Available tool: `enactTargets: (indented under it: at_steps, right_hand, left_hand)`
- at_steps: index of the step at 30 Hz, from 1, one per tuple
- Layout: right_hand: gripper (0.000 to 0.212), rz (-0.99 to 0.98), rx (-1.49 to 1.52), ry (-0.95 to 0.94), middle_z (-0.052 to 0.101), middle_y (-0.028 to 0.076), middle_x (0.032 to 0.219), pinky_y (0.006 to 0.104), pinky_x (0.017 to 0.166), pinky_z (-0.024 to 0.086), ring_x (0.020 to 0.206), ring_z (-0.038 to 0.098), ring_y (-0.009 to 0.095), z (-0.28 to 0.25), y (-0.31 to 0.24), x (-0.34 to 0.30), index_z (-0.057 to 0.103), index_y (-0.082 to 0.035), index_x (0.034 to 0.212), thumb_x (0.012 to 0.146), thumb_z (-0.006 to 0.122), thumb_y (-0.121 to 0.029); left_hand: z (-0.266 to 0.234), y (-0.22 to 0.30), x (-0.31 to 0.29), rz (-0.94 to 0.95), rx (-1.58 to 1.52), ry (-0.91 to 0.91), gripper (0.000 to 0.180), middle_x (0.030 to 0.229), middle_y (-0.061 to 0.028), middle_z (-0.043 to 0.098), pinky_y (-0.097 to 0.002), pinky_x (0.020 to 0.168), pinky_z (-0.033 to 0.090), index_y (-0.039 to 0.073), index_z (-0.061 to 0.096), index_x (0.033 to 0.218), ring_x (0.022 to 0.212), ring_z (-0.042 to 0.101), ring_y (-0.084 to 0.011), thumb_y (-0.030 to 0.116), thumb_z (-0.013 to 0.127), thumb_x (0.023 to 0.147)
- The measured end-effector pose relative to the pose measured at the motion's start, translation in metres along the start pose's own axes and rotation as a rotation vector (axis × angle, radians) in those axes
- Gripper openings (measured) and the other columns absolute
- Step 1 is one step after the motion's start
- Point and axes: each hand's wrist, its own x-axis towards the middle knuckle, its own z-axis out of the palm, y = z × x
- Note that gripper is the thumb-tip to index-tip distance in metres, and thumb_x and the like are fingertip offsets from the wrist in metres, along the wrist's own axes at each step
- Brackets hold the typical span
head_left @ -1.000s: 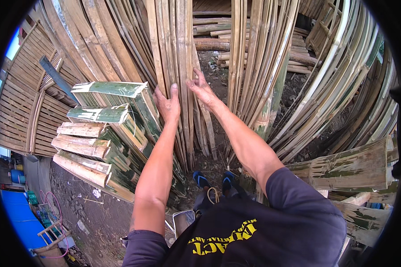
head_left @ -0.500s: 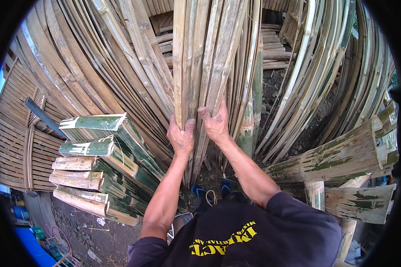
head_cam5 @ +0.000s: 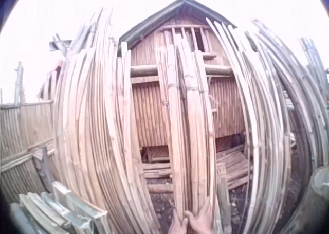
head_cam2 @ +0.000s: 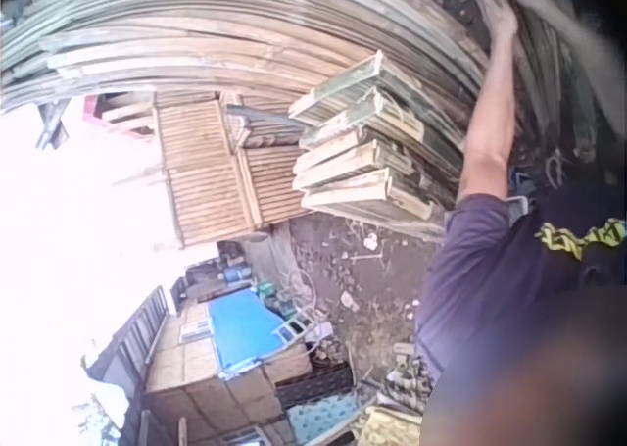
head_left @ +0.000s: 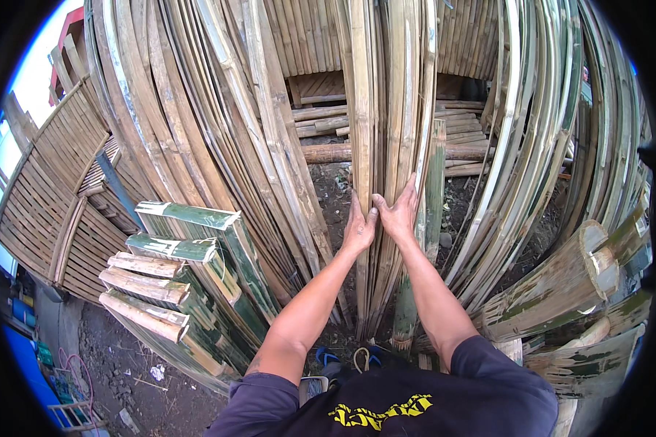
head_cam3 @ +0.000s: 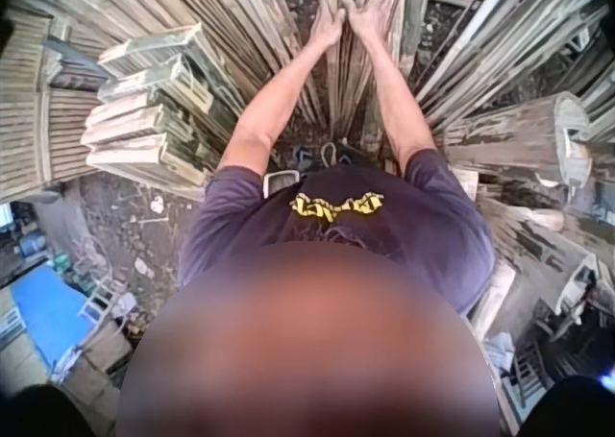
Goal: The person picks up bundles of split bamboo strips from a stack, carries them across the workshop, and places them on a bamboo structure. The person then walks to a container, opens it, and transfers small metal fasteners into a bucket.
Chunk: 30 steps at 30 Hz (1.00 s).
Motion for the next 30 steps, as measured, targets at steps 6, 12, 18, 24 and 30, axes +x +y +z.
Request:
enactTargets:
  at_steps: [6, 12, 18, 24, 30]
  right_hand:
    - [0.096, -0.009, -0.266, 0.142, 0.018, 0.025, 0.162, 0.0527, 0.120, 0.021, 0.149, 0.021, 0.040, 0.007, -0.002, -0.016, 0.013, -0.002, 0.158, 0.091, 0.068, -0.044]
    - [0.054, -0.206, 0.616, -0.279, 0.061, 0.020, 0.128, 0.0402, 0.096, 0.053, 0.117, 0.063, 0.029, 0.072, -0.080, 0.009, 0.051, -0.001, 0.138, 0.095, 0.069, -0.028]
    - [0.118, 0.031, 0.504, -0.496, 0.036, 0.028, 0.153, 0.0440, 0.119, 0.028, 0.145, 0.034, 0.037, 0.203, -0.111, 0.078, 0.021, 0.001, 0.155, 0.075, 0.076, -0.066]
    - [0.125, 0.011, 0.637, -0.716, 0.034, 0.025, 0.155, 0.0428, 0.119, 0.028, 0.145, 0.033, 0.034, 0.211, -0.092, 0.092, 0.016, -0.002, 0.158, 0.070, 0.084, -0.059]
    - [0.120, 0.217, 0.914, -1.010, 0.033, 0.017, 0.158, 0.0422, 0.120, 0.025, 0.147, 0.029, 0.031, 0.188, -0.089, 0.087, 0.016, -0.011, 0.160, 0.072, 0.082, -0.060]
  left_hand:
    - [-0.031, -0.034, -0.004, -0.002, 0.150, -0.157, 0.087, 0.160, -0.0270, 0.025, -0.0399, 0.121, 0.025, 0.001, 0.004, 0.159, 0.149, 0.026, -0.0378, 0.028, 0.059, 0.096]
    - [-0.139, -0.037, 0.024, 0.096, 0.214, 0.475, 0.069, 0.150, -0.0269, 0.039, -0.0448, 0.118, 0.030, -0.004, 0.032, 0.150, 0.139, 0.039, -0.0421, 0.013, 0.062, 0.090]
    - [-0.177, -0.046, 0.078, -0.032, 0.244, 0.559, 0.091, 0.155, -0.0291, 0.028, -0.0451, 0.120, 0.026, -0.006, 0.020, 0.153, 0.144, 0.030, -0.0422, 0.021, 0.071, 0.083]
    - [-0.170, -0.056, 0.091, -0.092, 0.070, 0.475, 0.109, 0.154, -0.0285, 0.027, -0.0441, 0.118, 0.028, -0.004, 0.013, 0.157, 0.143, 0.031, -0.0427, 0.028, 0.078, 0.075]
    - [-0.175, -0.052, 0.096, -0.201, 0.039, 0.338, 0.103, 0.154, -0.0237, 0.025, -0.0510, 0.116, 0.028, 0.002, 0.029, 0.153, 0.143, 0.029, -0.0429, 0.031, 0.080, 0.068]
